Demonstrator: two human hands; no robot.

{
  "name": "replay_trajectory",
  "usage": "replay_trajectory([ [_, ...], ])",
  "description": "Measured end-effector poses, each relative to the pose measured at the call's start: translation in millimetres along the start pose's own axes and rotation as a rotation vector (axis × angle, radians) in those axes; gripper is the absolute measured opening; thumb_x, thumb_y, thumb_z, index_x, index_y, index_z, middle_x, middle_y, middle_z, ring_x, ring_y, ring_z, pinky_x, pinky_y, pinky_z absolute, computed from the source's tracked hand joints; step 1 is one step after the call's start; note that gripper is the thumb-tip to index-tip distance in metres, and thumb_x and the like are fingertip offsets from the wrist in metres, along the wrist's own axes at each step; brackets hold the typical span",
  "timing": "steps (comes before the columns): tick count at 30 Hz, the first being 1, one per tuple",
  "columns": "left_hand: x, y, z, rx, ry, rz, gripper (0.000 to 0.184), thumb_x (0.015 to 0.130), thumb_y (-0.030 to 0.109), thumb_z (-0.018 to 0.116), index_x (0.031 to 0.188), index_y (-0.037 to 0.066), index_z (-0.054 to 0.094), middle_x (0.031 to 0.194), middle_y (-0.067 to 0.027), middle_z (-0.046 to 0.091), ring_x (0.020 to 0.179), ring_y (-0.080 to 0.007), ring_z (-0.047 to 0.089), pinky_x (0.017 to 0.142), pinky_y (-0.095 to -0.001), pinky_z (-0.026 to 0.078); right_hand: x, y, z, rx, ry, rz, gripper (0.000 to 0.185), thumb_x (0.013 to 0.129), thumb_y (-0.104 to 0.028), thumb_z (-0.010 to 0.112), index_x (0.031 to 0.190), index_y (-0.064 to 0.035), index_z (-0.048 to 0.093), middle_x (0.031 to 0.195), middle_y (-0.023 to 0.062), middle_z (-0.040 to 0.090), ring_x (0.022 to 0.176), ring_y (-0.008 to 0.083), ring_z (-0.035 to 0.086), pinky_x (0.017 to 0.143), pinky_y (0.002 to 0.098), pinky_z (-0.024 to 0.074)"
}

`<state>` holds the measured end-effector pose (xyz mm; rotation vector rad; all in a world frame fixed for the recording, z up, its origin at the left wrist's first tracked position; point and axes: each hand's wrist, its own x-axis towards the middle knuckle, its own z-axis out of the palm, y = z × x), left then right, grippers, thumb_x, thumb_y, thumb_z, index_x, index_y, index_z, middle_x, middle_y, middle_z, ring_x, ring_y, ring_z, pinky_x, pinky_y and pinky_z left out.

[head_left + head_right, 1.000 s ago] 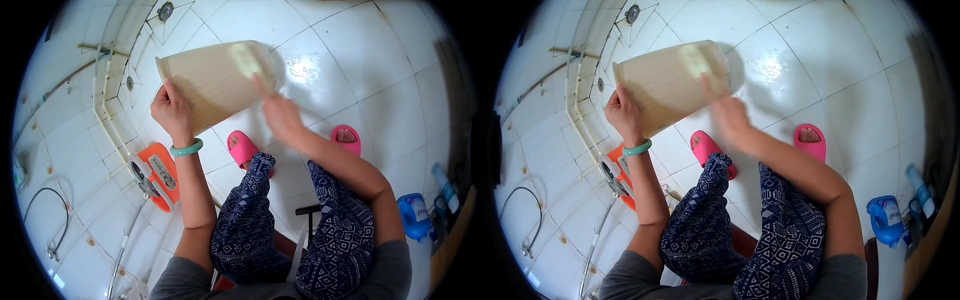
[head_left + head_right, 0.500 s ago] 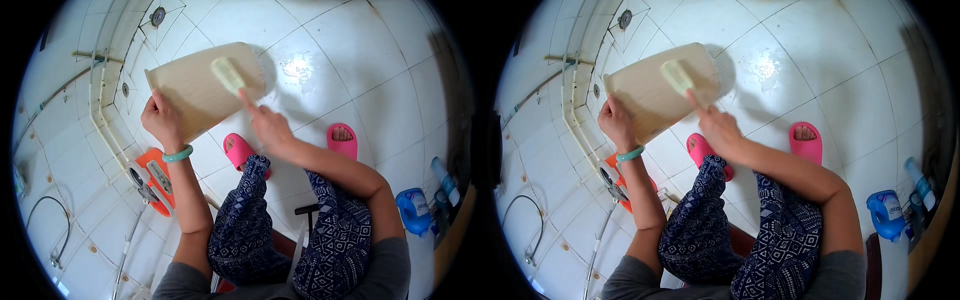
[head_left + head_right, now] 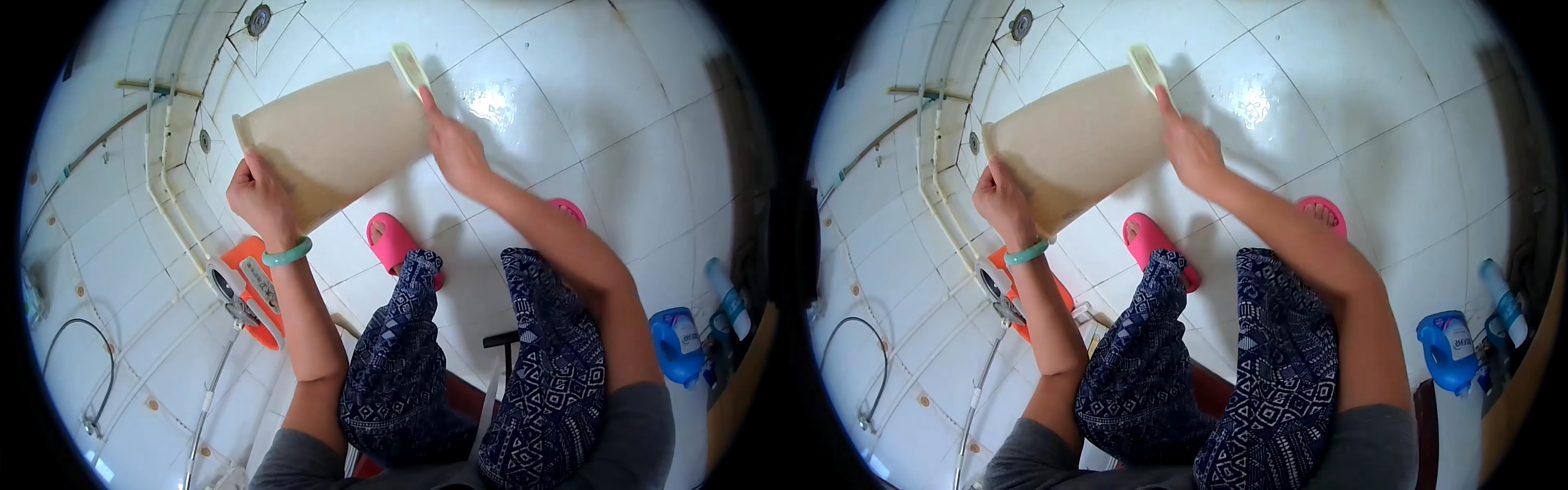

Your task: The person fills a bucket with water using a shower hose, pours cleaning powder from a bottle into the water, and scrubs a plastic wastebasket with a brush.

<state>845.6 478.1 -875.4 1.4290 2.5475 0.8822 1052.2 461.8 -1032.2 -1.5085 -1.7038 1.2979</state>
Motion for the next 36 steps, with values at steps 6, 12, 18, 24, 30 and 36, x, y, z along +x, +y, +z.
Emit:
replay_trajectory([
  [6, 10, -6, 3, -0.033, 0.04, -0.042, 0.044, 0.095, 0.026, 0.05, 0.065, -0.006, 0.054, 0.05, -0.0002, 0.04, 0.051, -0.0082, 0.031, 0.046, -0.0281, 0.028, -59, 4, -15, -0.1, -0.26, 0.122, 0.07, 0.083, -0.006, 0.048, 0.146, -0.0145, 0.017, 0.082, 0.0216, 0.059, 0.072, 0.0387, 0.058, 0.064, 0.0473, 0.0474],
  [12, 7, 2, 1, -0.007, -0.01, 0.001, 0.043, 0.094, 0.025, 0.05, 0.064, -0.006, 0.054, 0.049, -0.0004, 0.039, 0.051, -0.0081, 0.031, 0.046, -0.0285, 0.029, -11, 4, -3, 0.015, 0.023, -0.068, 0.077, 0.08, 0.003, 0.05, 0.147, -0.0152, 0.016, 0.075, 0.0217, 0.054, 0.066, 0.0371, 0.055, 0.063, 0.0455, 0.0439],
  [18, 10, -3, 3, -0.053, 0.024, -0.03, 0.042, 0.094, 0.023, 0.049, 0.064, -0.006, 0.053, 0.049, -0.0003, 0.039, 0.051, -0.0082, 0.031, 0.046, -0.0283, 0.029, -49, 13, -12, -0.075, -0.16, 0.014, 0.078, 0.08, -0.002, 0.051, 0.147, -0.0148, 0.013, 0.077, 0.0223, 0.056, 0.064, 0.0392, 0.056, 0.061, 0.0475, 0.0466],
  [24, 6, 0, 1, 0.008, -0.04, 0.016, 0.043, 0.094, 0.024, 0.049, 0.064, -0.005, 0.054, 0.05, -0.0004, 0.039, 0.051, -0.0081, 0.031, 0.046, -0.0281, 0.029, -36, 17, -7, -0.007, -0.095, 0.013, 0.079, 0.08, -0.002, 0.051, 0.147, -0.0151, 0.011, 0.077, 0.0229, 0.056, 0.064, 0.0398, 0.056, 0.061, 0.0473, 0.0461],
  [30, 9, -5, 0, -0.013, 0.023, -0.025, 0.044, 0.094, 0.026, 0.05, 0.064, -0.005, 0.054, 0.049, -0.0006, 0.039, 0.051, -0.0088, 0.03, 0.046, -0.029, 0.029, -15, 10, -12, -0.069, -0.087, -0.05, 0.077, 0.08, -0.004, 0.051, 0.147, -0.0142, 0.013, 0.079, 0.0234, 0.057, 0.064, 0.0397, 0.056, 0.061, 0.0484, 0.0462],
  [36, 6, -5, 2, 0.002, 0.009, -0.005, 0.043, 0.095, 0.025, 0.05, 0.065, -0.006, 0.055, 0.05, 0.0001, 0.04, 0.051, -0.0085, 0.031, 0.046, -0.0281, 0.029, -71, 15, -8, -0.084, -0.268, -0.006, 0.08, 0.08, -0.006, 0.053, 0.147, -0.0159, 0.011, 0.08, 0.0227, 0.057, 0.061, 0.0392, 0.056, 0.059, 0.0471, 0.0475],
])
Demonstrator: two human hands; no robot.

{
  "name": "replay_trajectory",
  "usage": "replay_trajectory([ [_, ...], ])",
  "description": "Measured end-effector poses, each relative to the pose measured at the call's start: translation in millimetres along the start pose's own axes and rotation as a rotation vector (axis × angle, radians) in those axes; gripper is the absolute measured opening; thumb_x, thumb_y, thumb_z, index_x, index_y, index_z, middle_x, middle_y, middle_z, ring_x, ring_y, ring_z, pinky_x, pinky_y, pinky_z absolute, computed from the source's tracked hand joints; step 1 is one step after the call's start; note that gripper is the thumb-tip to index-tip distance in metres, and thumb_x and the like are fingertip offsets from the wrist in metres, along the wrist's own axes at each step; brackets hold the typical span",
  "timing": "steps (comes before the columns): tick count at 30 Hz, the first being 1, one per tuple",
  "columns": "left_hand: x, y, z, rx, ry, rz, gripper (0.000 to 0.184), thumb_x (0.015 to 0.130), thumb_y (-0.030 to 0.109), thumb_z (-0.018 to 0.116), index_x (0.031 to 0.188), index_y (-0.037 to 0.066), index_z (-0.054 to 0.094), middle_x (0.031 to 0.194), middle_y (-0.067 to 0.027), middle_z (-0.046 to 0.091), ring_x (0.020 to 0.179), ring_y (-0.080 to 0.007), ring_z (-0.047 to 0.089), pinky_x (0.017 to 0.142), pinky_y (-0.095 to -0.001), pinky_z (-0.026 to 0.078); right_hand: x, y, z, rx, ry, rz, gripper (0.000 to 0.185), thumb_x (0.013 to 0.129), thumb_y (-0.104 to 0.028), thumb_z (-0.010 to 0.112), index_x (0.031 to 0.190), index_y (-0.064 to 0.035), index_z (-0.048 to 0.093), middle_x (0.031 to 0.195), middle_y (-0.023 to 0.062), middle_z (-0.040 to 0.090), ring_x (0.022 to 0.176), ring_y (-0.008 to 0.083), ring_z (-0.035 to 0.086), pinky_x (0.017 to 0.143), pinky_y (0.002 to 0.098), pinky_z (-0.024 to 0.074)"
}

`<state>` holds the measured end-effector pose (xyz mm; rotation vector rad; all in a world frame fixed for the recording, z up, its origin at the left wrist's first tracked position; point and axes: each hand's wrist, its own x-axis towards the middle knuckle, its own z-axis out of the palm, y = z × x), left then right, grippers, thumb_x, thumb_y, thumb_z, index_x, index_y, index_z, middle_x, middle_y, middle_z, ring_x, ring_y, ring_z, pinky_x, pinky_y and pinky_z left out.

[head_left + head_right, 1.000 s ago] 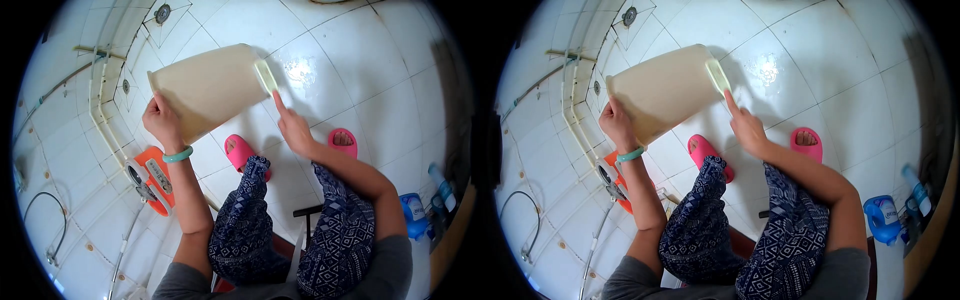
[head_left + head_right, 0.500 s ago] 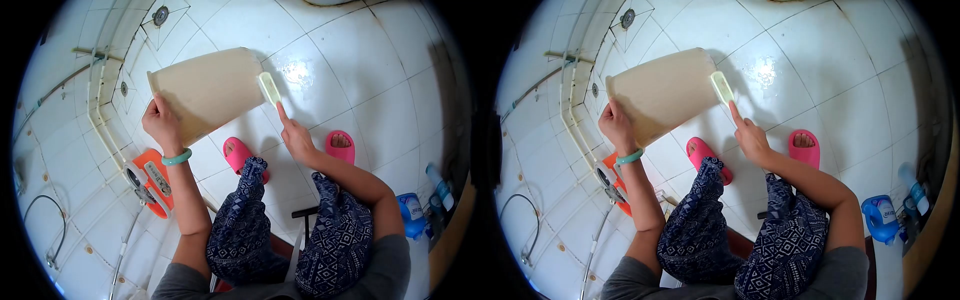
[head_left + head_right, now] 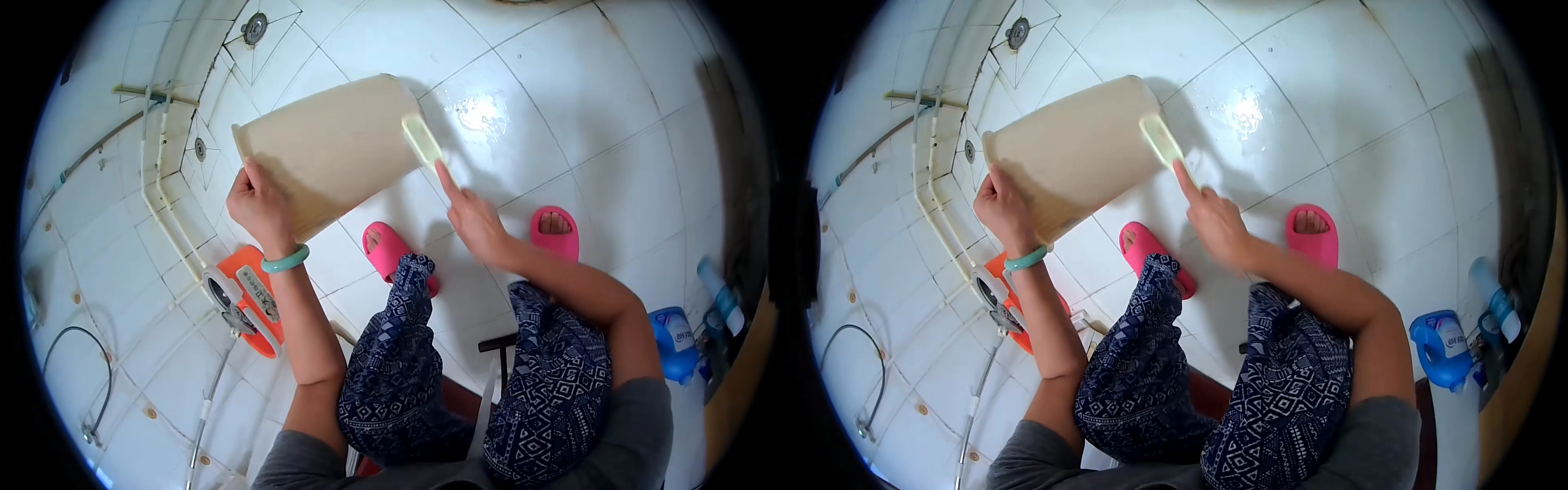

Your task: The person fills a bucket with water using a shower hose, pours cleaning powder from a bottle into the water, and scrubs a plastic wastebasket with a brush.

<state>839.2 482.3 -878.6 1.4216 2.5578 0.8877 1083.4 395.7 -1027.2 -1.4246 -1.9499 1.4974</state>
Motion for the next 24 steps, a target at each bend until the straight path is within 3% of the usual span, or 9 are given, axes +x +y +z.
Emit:
replay_trajectory([
  [2, -1, 3, -2, -0.004, 0.013, -0.003, 0.043, 0.095, 0.025, 0.05, 0.065, -0.006, 0.054, 0.05, -0.0001, 0.039, 0.051, -0.0082, 0.03, 0.046, -0.0278, 0.029, 52, -8, -12, 0.041, 0.26, -0.021, 0.082, 0.079, 0.001, 0.052, 0.148, -0.0175, 0.013, 0.074, 0.0215, 0.055, 0.065, 0.0372, 0.056, 0.061, 0.0453, 0.0451],
  [6, 1, -1, -1, -0.062, 0.018, -0.008, 0.044, 0.095, 0.025, 0.05, 0.063, -0.005, 0.053, 0.05, -0.0003, 0.038, 0.051, -0.0081, 0.03, 0.045, -0.0281, 0.028, 46, -7, -10, 0.085, 0.277, -0.084, 0.082, 0.079, 0.002, 0.051, 0.148, -0.0176, 0.011, 0.073, 0.0214, 0.054, 0.065, 0.0377, 0.055, 0.061, 0.0459, 0.0448],
  [8, 0, 2, 0, -0.022, -0.014, 0.011, 0.044, 0.095, 0.026, 0.05, 0.063, -0.005, 0.051, 0.05, -0.0003, 0.038, 0.051, -0.0085, 0.03, 0.045, -0.0282, 0.028, 2, -1, 2, 0.016, 0.056, 0.059, 0.077, 0.082, -0.004, 0.05, 0.147, -0.018, 0.012, 0.079, 0.0231, 0.056, 0.065, 0.0409, 0.057, 0.06, 0.0479, 0.0477],
  [11, -2, 3, 2, -0.033, 0.005, 0.052, 0.044, 0.095, 0.026, 0.05, 0.062, -0.004, 0.051, 0.05, 0.0001, 0.038, 0.051, -0.0085, 0.029, 0.045, -0.0283, 0.027, -14, 0, 1, -0.029, -0.029, 0.051, 0.077, 0.083, -0.005, 0.049, 0.147, -0.0192, 0.009, 0.082, 0.023, 0.057, 0.069, 0.0409, 0.058, 0.063, 0.0475, 0.0482],
  [17, -7, 9, -4, -0.045, 0.0, -0.02, 0.045, 0.095, 0.026, 0.05, 0.062, -0.004, 0.05, 0.05, -0.0001, 0.038, 0.051, -0.0084, 0.03, 0.045, -0.028, 0.028, 62, -11, -7, 0.05, 0.283, -0.067, 0.084, 0.079, -0.002, 0.052, 0.148, -0.02, 0.007, 0.078, 0.0222, 0.055, 0.062, 0.0378, 0.055, 0.06, 0.0468, 0.046],
  [21, -4, 4, -3, -0.082, 0.033, 0.006, 0.046, 0.095, 0.027, 0.05, 0.061, -0.004, 0.049, 0.05, 0.0003, 0.039, 0.051, -0.0081, 0.032, 0.045, -0.0272, 0.028, 7, -18, 17, -0.043, 0.066, -0.034, 0.084, 0.078, -0.003, 0.054, 0.148, -0.0167, 0.01, 0.074, 0.0186, 0.053, 0.057, 0.0375, 0.054, 0.054, 0.048, 0.0461],
  [24, -4, 3, -3, -0.036, -0.019, 0.06, 0.046, 0.095, 0.026, 0.05, 0.06, -0.004, 0.049, 0.051, 0.0009, 0.038, 0.051, -0.0079, 0.031, 0.045, -0.0267, 0.028, 16, -11, 17, -0.123, 0.232, -0.106, 0.084, 0.078, -0.002, 0.054, 0.148, -0.0177, 0.01, 0.072, 0.0165, 0.052, 0.055, 0.0367, 0.054, 0.054, 0.0478, 0.0469],
])
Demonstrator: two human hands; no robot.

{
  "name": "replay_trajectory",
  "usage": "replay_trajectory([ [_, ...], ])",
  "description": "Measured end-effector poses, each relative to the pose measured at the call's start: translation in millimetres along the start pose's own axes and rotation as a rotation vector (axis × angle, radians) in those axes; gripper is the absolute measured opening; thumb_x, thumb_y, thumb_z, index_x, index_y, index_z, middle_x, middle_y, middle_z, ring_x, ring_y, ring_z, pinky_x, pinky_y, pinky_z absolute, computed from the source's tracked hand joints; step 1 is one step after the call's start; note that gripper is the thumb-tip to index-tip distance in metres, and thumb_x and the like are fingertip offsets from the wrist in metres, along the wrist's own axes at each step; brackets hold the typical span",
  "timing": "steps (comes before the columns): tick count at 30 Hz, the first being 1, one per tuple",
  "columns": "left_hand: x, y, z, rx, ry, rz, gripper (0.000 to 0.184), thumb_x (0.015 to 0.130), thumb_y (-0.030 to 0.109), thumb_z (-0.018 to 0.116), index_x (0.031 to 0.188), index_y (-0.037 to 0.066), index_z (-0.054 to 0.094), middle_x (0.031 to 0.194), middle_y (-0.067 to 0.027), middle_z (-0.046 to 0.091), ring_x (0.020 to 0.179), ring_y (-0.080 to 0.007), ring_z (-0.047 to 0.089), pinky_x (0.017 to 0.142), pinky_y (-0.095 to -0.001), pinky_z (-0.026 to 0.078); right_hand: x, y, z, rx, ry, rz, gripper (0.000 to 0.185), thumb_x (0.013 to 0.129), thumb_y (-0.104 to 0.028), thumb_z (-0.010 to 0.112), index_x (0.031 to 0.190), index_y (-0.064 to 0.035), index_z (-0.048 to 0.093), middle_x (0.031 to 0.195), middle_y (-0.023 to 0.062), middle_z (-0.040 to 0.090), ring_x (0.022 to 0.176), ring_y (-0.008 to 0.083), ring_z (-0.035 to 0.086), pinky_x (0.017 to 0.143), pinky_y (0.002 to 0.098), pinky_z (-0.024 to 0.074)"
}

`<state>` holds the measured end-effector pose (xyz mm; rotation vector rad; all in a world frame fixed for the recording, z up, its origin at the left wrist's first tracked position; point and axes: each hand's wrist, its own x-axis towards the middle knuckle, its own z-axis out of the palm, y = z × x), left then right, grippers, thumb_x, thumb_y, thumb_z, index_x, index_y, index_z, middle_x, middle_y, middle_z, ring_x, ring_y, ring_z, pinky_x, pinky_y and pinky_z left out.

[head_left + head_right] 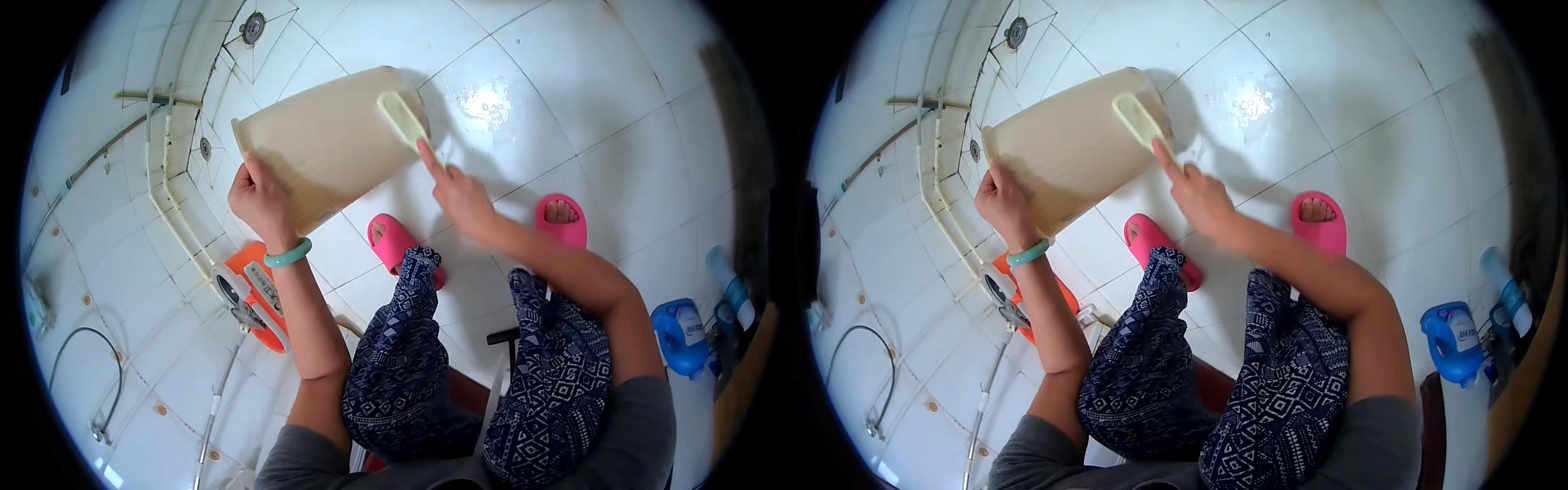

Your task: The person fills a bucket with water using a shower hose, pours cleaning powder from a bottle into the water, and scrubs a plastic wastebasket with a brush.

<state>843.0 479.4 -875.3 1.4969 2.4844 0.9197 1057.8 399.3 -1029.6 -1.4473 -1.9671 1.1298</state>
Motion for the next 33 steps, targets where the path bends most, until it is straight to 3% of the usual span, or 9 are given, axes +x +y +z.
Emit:
replay_trajectory([
  [5, -2, -3, 1, -0.012, 0.031, -0.029, 0.046, 0.096, 0.025, 0.049, 0.06, -0.004, 0.049, 0.051, 0.0014, 0.037, 0.051, -0.0083, 0.029, 0.045, -0.0277, 0.026, 37, -3, -10, 0.164, 0.01, 0.129, 0.086, 0.078, -0.004, 0.053, 0.148, -0.0163, 0.005, 0.087, 0.0219, 0.058, 0.063, 0.0383, 0.058, 0.059, 0.0471, 0.0501],
  [12, -7, 3, 3, -0.104, 0.017, 0.005, 0.045, 0.096, 0.025, 0.048, 0.06, -0.002, 0.048, 0.051, 0.0025, 0.037, 0.05, -0.0071, 0.028, 0.044, -0.0274, 0.023, 19, -97, -23, 0.16, -0.295, -0.209, 0.083, 0.081, -0.003, 0.048, 0.148, -0.015, 0.001, 0.092, 0.029, 0.054, 0.062, 0.0338, 0.062, 0.054, 0.0427, 0.0526],
  [14, -2, -7, -5, -0.033, -0.005, -0.035, 0.044, 0.096, 0.025, 0.048, 0.066, -0.005, 0.055, 0.055, 0.0032, 0.043, 0.053, -0.0064, 0.032, 0.046, -0.0251, 0.027, 16, -61, -7, 0.159, -0.136, -0.241, 0.084, 0.081, -0.003, 0.049, 0.148, -0.0147, 0.0, 0.09, 0.0266, 0.054, 0.059, 0.0324, 0.062, 0.051, 0.0413, 0.0528],
  [17, -1, -10, -7, -0.056, 0.01, -0.072, 0.043, 0.096, 0.025, 0.048, 0.066, -0.005, 0.055, 0.056, 0.0027, 0.045, 0.054, -0.0063, 0.033, 0.046, -0.0245, 0.028, 13, -35, -10, 0.052, -0.127, 0.021, 0.083, 0.078, -0.003, 0.051, 0.148, -0.0191, 0.011, 0.081, 0.0173, 0.053, 0.054, 0.0324, 0.058, 0.049, 0.0428, 0.0502],
  [20, -3, -6, -2, -0.083, -0.007, -0.053, 0.043, 0.096, 0.025, 0.047, 0.066, -0.004, 0.055, 0.056, 0.0025, 0.045, 0.054, -0.0063, 0.034, 0.047, -0.0242, 0.029, 8, -52, -14, 0.08, -0.145, -0.039, 0.079, 0.08, -0.004, 0.052, 0.148, -0.0197, 0.015, 0.082, 0.0157, 0.053, 0.051, 0.0288, 0.056, 0.047, 0.0399, 0.0498],
  [22, -2, -3, 2, -0.149, 0.011, -0.078, 0.043, 0.096, 0.025, 0.047, 0.065, -0.003, 0.054, 0.057, 0.0025, 0.045, 0.054, -0.0064, 0.035, 0.047, -0.0243, 0.03, 13, -82, -12, 0.085, -0.13, -0.343, 0.076, 0.081, -0.007, 0.053, 0.147, -0.021, 0.018, 0.08, 0.0129, 0.051, 0.052, 0.0244, 0.055, 0.046, 0.0351, 0.0499],
  [26, 1, -16, -9, -0.191, -0.003, -0.157, 0.042, 0.094, 0.026, 0.047, 0.063, 0.0, 0.052, 0.058, 0.0028, 0.045, 0.054, -0.0064, 0.036, 0.047, -0.0248, 0.03, 13, -47, -5, 0.088, 0.041, -0.336, 0.074, 0.081, -0.006, 0.054, 0.146, -0.0266, 0.024, 0.074, 0.0078, 0.048, 0.053, 0.02, 0.054, 0.044, 0.0316, 0.0487],
  [29, -2, -11, -8, -0.215, 0.026, -0.178, 0.039, 0.093, 0.025, 0.049, 0.063, 0.0, 0.052, 0.059, 0.003, 0.045, 0.055, -0.0063, 0.036, 0.048, -0.0248, 0.031, 7, -13, -12, -0.163, -0.163, -0.209, 0.077, 0.078, -0.003, 0.056, 0.145, -0.0273, 0.027, 0.076, 0.0068, 0.05, 0.06, 0.0192, 0.056, 0.045, 0.0315, 0.0485],
  [33, -3, -4, 0, -0.287, 0.007, -0.143, 0.04, 0.092, 0.023, 0.05, 0.059, 0.001, 0.048, 0.056, 0.0033, 0.042, 0.054, -0.0063, 0.032, 0.048, -0.0253, 0.028, 25, -57, -19, 0.032, 0.007, -0.343, 0.077, 0.076, -0.002, 0.058, 0.143, -0.0267, 0.031, 0.074, 0.0062, 0.049, 0.055, 0.0186, 0.055, 0.044, 0.0319, 0.0485],
])
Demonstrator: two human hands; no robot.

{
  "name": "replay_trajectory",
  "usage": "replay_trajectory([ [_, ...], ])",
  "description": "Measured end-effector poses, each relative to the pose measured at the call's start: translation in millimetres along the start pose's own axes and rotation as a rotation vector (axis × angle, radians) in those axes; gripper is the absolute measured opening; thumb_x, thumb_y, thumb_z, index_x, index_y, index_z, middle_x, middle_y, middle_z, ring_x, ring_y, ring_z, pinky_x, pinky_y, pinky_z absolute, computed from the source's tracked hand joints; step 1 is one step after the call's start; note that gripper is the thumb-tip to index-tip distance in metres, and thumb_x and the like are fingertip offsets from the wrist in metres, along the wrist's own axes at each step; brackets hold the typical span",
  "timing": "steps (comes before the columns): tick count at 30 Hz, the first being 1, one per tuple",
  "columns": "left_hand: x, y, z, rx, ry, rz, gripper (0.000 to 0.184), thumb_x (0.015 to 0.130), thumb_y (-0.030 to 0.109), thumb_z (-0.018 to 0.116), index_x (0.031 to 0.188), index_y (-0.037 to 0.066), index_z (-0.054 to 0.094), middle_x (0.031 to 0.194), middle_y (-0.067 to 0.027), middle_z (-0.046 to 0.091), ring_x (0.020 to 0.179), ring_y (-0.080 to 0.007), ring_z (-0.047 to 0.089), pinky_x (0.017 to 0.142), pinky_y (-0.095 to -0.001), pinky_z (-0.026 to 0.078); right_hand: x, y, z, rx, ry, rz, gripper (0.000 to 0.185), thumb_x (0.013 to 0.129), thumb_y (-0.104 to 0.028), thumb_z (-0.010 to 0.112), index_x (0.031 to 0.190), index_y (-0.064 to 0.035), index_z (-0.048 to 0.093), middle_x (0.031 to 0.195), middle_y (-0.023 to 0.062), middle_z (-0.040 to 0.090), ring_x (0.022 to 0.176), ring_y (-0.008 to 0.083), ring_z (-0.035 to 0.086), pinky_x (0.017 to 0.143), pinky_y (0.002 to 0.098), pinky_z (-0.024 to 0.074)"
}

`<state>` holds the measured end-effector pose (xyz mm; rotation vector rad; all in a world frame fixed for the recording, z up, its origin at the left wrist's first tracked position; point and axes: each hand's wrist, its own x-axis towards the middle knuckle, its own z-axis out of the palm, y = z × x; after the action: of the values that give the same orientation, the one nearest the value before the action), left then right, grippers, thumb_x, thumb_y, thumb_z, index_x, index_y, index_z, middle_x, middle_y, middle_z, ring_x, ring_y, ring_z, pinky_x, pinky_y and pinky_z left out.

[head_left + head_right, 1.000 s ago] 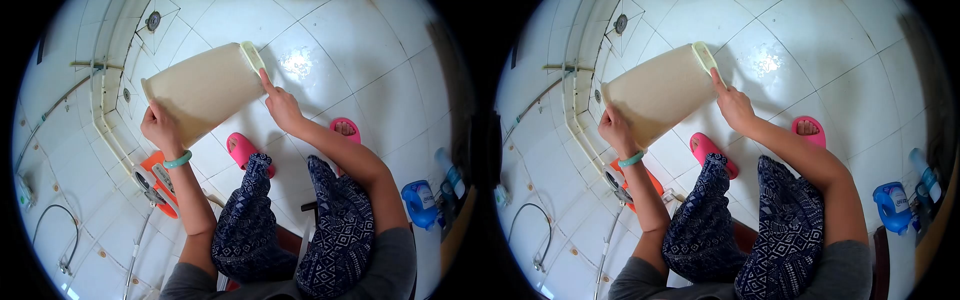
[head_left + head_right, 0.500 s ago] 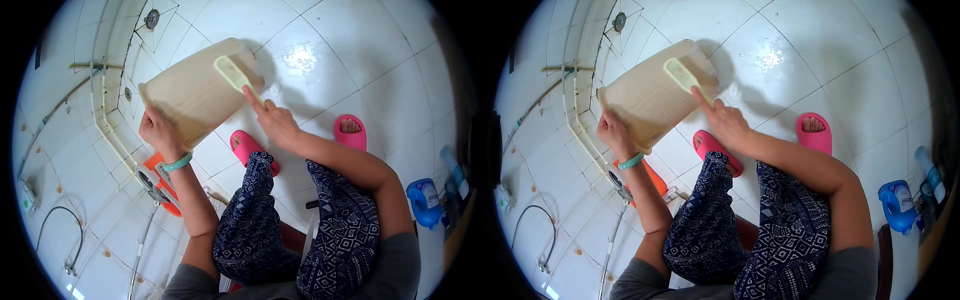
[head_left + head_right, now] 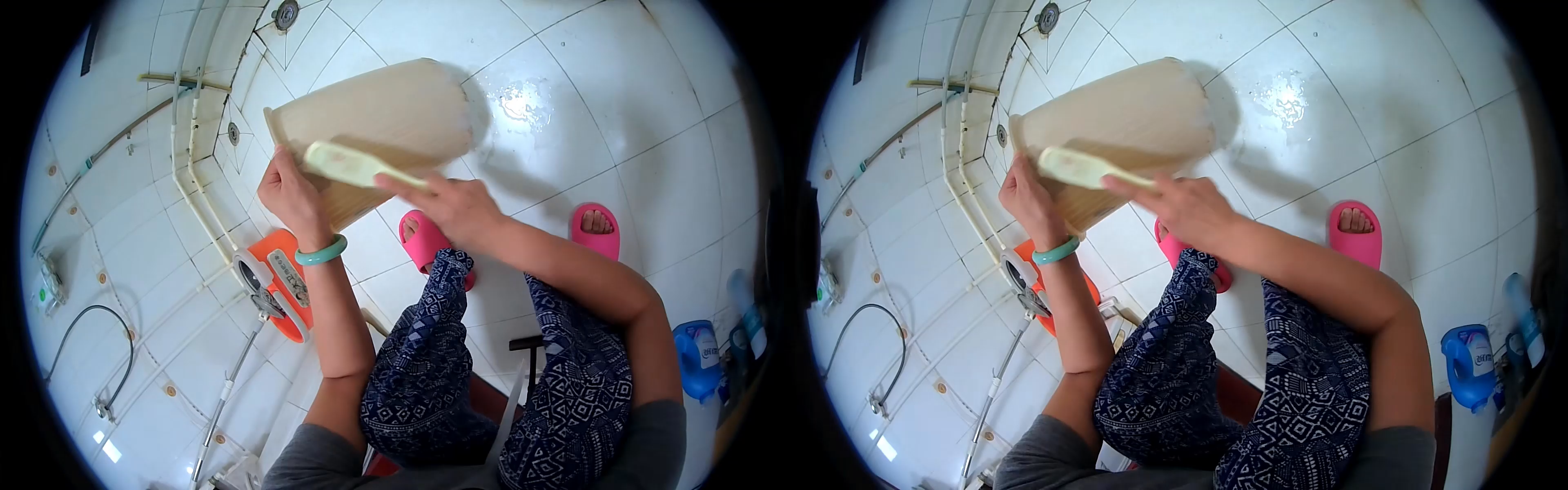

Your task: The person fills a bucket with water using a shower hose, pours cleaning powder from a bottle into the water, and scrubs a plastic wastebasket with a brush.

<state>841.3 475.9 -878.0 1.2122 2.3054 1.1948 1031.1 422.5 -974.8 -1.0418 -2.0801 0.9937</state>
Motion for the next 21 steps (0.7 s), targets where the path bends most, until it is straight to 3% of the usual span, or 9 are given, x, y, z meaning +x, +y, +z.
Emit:
replay_trajectory([
  [2, -3, 2, 3, -0.029, 0.01, 0.025, 0.044, 0.093, 0.023, 0.05, 0.055, 0.001, 0.043, 0.053, 0.0037, 0.038, 0.052, -0.0062, 0.029, 0.046, -0.0259, 0.025, 6, -10, 2, 0.013, 0.014, -0.095, 0.076, 0.075, -0.002, 0.059, 0.142, -0.0273, 0.034, 0.073, 0.0049, 0.048, 0.05, 0.0172, 0.053, 0.042, 0.0308, 0.0484],
  [5, 1, -2, -2, 0.007, 0.059, -0.022, 0.043, 0.093, 0.024, 0.05, 0.056, 0.001, 0.046, 0.053, 0.0032, 0.04, 0.053, -0.006, 0.03, 0.047, -0.0258, 0.026, -15, 19, 5, -0.119, 0.024, -0.026, 0.075, 0.075, -0.003, 0.06, 0.141, -0.0291, 0.036, 0.072, 0.0039, 0.046, 0.046, 0.0164, 0.05, 0.042, 0.0299, 0.0481],
  [6, 2, -7, -5, 0.011, 0.045, -0.027, 0.043, 0.093, 0.024, 0.05, 0.057, 0.0, 0.047, 0.053, 0.0031, 0.041, 0.053, -0.0058, 0.031, 0.047, -0.0257, 0.027, -24, 31, 2, -0.195, -0.081, 0.019, 0.082, 0.076, -0.003, 0.056, 0.145, -0.0339, 0.023, 0.077, 0.0086, 0.05, 0.053, 0.0227, 0.059, 0.043, 0.0347, 0.0505],
  [7, 2, -9, -7, 0.015, 0.026, -0.031, 0.043, 0.093, 0.024, 0.05, 0.057, -0.001, 0.049, 0.053, 0.0029, 0.042, 0.053, -0.0057, 0.033, 0.047, -0.0255, 0.027, -27, 34, 8, -0.191, -0.083, 0.011, 0.082, 0.076, -0.003, 0.056, 0.145, -0.0339, 0.023, 0.077, 0.0086, 0.05, 0.053, 0.0227, 0.059, 0.043, 0.0347, 0.0505],
  [9, 0, -2, -4, 0.02, 0.027, -0.029, 0.043, 0.093, 0.024, 0.05, 0.057, -0.001, 0.049, 0.053, 0.0028, 0.042, 0.053, -0.0059, 0.032, 0.047, -0.0258, 0.027, -22, 29, -2, -0.198, -0.049, 0.041, 0.074, 0.077, -0.003, 0.058, 0.141, -0.0315, 0.035, 0.072, 0.0036, 0.046, 0.046, 0.0156, 0.05, 0.041, 0.0296, 0.0469],
  [11, -3, 3, 2, 0.026, 0.02, -0.027, 0.043, 0.093, 0.024, 0.05, 0.058, -0.001, 0.049, 0.053, 0.0028, 0.042, 0.053, -0.006, 0.032, 0.047, -0.026, 0.027, -7, 5, -2, -0.129, -0.038, 0.019, 0.072, 0.078, -0.005, 0.058, 0.141, -0.0312, 0.035, 0.073, 0.0038, 0.046, 0.046, 0.0152, 0.05, 0.041, 0.0291, 0.0468],
  [15, -3, 2, 0, -0.016, 0.058, -0.047, 0.044, 0.093, 0.024, 0.05, 0.058, -0.002, 0.05, 0.053, 0.0024, 0.042, 0.053, -0.0065, 0.032, 0.048, -0.0264, 0.028, -2, -1, 4, -0.025, 0.001, -0.089, 0.072, 0.079, -0.007, 0.058, 0.142, -0.0312, 0.034, 0.073, 0.0041, 0.046, 0.048, 0.0172, 0.052, 0.042, 0.0297, 0.0476],
  [17, 0, -4, -4, -0.027, 0.071, -0.079, 0.044, 0.093, 0.024, 0.05, 0.058, -0.003, 0.05, 0.053, 0.0022, 0.043, 0.053, -0.0066, 0.033, 0.048, -0.0265, 0.028, -18, 27, 5, -0.103, -0.034, -0.008, 0.081, 0.076, -0.002, 0.055, 0.145, -0.0317, 0.024, 0.078, 0.0077, 0.051, 0.052, 0.0207, 0.059, 0.042, 0.033, 0.0495],
  [21, -1, -1, -1, 0.02, 0.046, -0.048, 0.043, 0.093, 0.024, 0.05, 0.059, -0.003, 0.051, 0.053, 0.002, 0.043, 0.052, -0.0065, 0.033, 0.048, -0.0261, 0.029, -19, 24, -7, -0.09, -0.151, 0.068, 0.079, 0.078, -0.003, 0.054, 0.144, -0.0331, 0.024, 0.083, 0.0094, 0.055, 0.055, 0.0225, 0.06, 0.043, 0.0328, 0.0503],
])
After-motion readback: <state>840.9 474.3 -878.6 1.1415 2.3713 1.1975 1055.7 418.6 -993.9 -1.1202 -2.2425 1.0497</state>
